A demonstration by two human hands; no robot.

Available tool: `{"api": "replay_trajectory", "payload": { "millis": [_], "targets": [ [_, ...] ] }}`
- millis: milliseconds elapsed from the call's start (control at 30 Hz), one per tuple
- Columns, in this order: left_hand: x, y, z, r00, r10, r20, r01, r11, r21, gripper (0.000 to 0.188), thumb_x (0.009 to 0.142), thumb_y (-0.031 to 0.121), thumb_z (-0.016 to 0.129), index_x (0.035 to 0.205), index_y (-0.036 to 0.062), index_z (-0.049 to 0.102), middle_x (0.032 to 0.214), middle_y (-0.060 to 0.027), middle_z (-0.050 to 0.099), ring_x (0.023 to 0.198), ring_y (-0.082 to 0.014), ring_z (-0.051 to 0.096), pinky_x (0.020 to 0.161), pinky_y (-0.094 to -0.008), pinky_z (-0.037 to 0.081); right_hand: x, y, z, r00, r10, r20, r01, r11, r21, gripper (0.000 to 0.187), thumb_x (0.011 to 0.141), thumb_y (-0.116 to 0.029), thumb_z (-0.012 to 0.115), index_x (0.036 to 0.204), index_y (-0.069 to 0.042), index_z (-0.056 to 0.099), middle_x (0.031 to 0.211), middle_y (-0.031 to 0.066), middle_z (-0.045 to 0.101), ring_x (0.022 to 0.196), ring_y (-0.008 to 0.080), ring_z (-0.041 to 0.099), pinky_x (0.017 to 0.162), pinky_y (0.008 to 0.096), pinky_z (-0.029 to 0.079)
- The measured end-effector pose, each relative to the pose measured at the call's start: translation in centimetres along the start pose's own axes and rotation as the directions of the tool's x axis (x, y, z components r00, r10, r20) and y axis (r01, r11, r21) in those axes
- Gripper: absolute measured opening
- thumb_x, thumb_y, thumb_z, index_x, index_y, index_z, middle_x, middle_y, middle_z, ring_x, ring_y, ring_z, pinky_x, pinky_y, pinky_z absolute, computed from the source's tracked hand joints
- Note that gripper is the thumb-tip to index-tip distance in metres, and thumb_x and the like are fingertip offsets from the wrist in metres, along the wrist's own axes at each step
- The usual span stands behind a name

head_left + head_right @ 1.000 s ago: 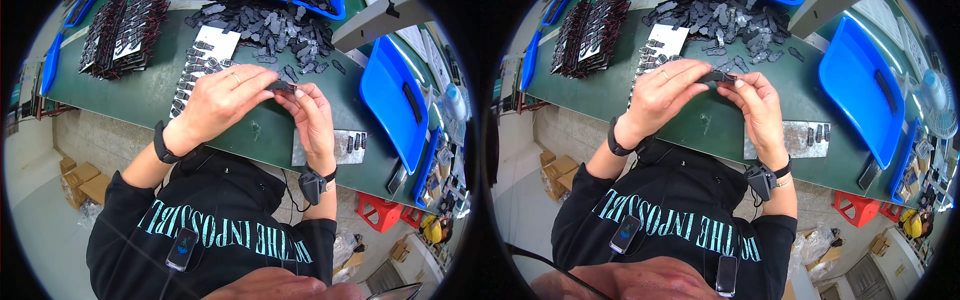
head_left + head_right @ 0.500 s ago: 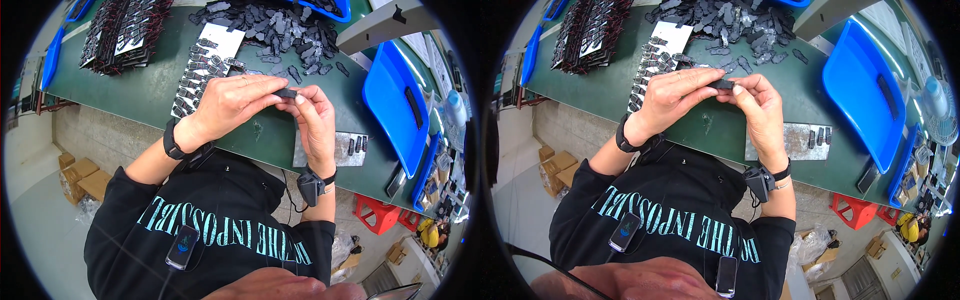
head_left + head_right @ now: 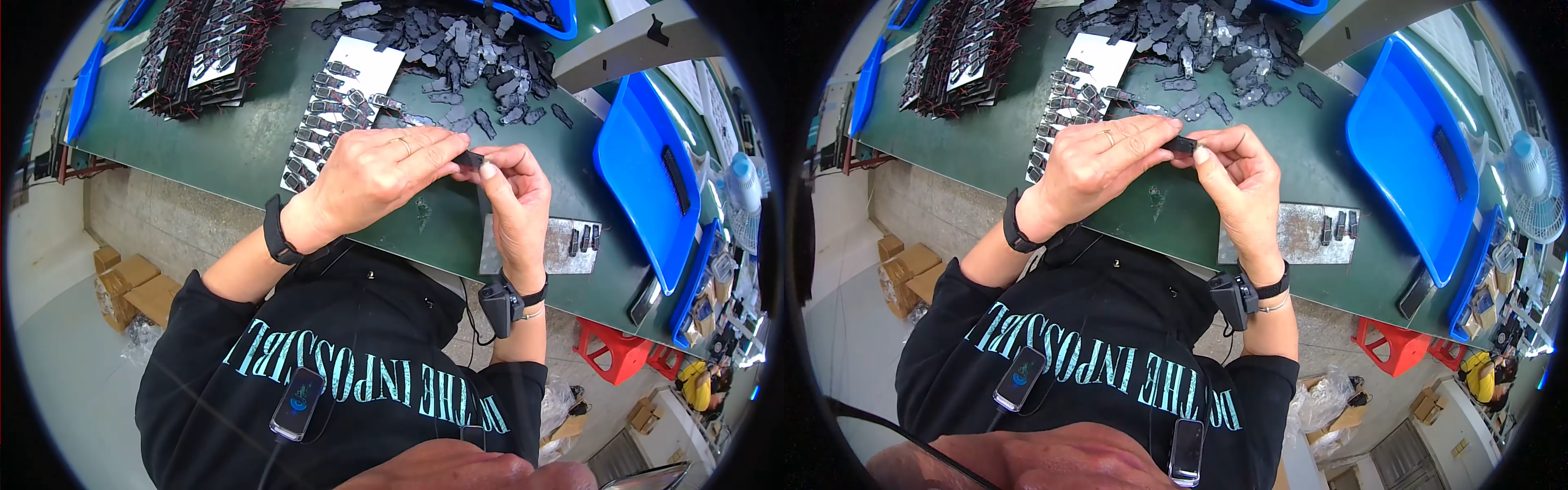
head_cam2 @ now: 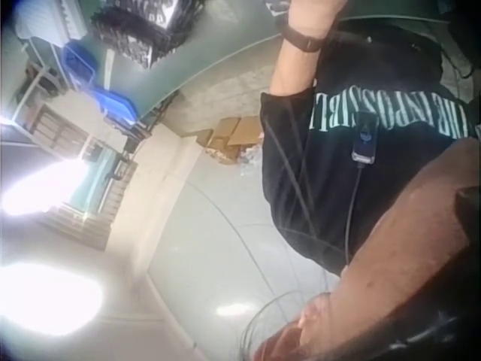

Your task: Inspecting and manipulating small black electronic components at a factory workstation.

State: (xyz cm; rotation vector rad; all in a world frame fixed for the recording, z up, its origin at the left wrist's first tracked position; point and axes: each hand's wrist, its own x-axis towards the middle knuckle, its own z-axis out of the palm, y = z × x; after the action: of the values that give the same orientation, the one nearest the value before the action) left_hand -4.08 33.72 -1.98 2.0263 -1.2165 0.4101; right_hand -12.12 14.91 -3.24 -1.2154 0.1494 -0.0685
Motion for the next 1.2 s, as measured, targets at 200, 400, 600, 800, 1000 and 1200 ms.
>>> {"api": "replay_trajectory", "payload": {
  "millis": [200,400,600,800,1000,1200],
  "targets": [
    [-0.2,0.7,0.0,0.999,0.046,-0.019,-0.043,0.988,0.15,0.034,0.081,0.012,0.078,0.113,0.0052,0.072,0.1,-0.0089,0.074,0.09,-0.0229,0.074,0.077,-0.0324,0.062,0.0,0.4,0.0,0.996,-0.081,0.033,0.075,0.987,0.145,0.017,0.096,-0.004,0.066,0.108,-0.001,0.055,0.107,0.0099,0.064,0.101,0.0179,0.067,0.092,0.0338,0.057],
    [0.1,1.0,0.3,0.995,0.046,-0.084,-0.037,0.993,0.108,0.033,0.079,0.01,0.081,0.111,0.0043,0.072,0.095,-0.0093,0.074,0.086,-0.0251,0.074,0.073,-0.0333,0.061,-0.8,0.1,0.7,0.983,-0.184,-0.012,0.179,0.969,-0.171,0.024,0.094,0.005,0.064,0.113,-0.001,0.051,0.106,0.0096,0.062,0.104,0.0202,0.066,0.092,0.0343,0.056],
    [-0.3,1.3,-1.0,0.94,-0.325,0.109,0.342,0.88,-0.329,0.022,0.081,0.014,0.081,0.099,0.0039,0.071,0.085,-0.0079,0.069,0.073,-0.0235,0.069,0.061,-0.0325,0.055,-0.4,1.0,0.4,0.89,-0.441,0.115,0.453,0.883,-0.126,0.025,0.093,0.01,0.063,0.111,-0.001,0.05,0.109,0.014,0.064,0.103,0.0228,0.067,0.093,0.0346,0.055],
    [-0.2,0.6,-1.2,0.989,-0.133,0.061,0.145,0.956,-0.257,0.02,0.085,0.017,0.079,0.088,0.0046,0.064,0.077,-0.0068,0.061,0.062,-0.0237,0.062,0.053,-0.0345,0.048,-0.6,0.2,0.8,0.923,-0.358,0.142,0.378,0.912,-0.161,0.028,0.093,0.007,0.065,0.117,-0.002,0.052,0.107,0.014,0.067,0.101,0.0238,0.068,0.092,0.0333,0.053],
    [-1.5,1.1,-2.1,0.996,-0.041,0.075,0.051,0.989,-0.137,0.025,0.085,0.021,0.078,0.085,0.0056,0.058,0.074,-0.0057,0.058,0.061,-0.0237,0.062,0.05,-0.0346,0.047,-1.2,-1.8,0.0,0.852,-0.274,0.445,0.515,0.59,-0.622,0.022,0.09,0.009,0.064,0.111,0.001,0.063,0.098,0.0142,0.069,0.096,0.0235,0.067,0.084,0.0321,0.052],
    [-3.2,1.7,-2.7,0.962,0.01,0.273,0.054,0.972,-0.227,0.026,0.086,0.024,0.078,0.087,0.0074,0.057,0.072,-0.0051,0.057,0.061,-0.022,0.064,0.048,-0.034,0.047,-3.9,-0.4,0.7,0.855,-0.287,0.432,0.512,0.607,-0.608,0.026,0.083,0.007,0.07,0.108,0.001,0.066,0.093,0.0142,0.069,0.084,0.0285,0.068,0.073,0.0344,0.054]
  ]
}}
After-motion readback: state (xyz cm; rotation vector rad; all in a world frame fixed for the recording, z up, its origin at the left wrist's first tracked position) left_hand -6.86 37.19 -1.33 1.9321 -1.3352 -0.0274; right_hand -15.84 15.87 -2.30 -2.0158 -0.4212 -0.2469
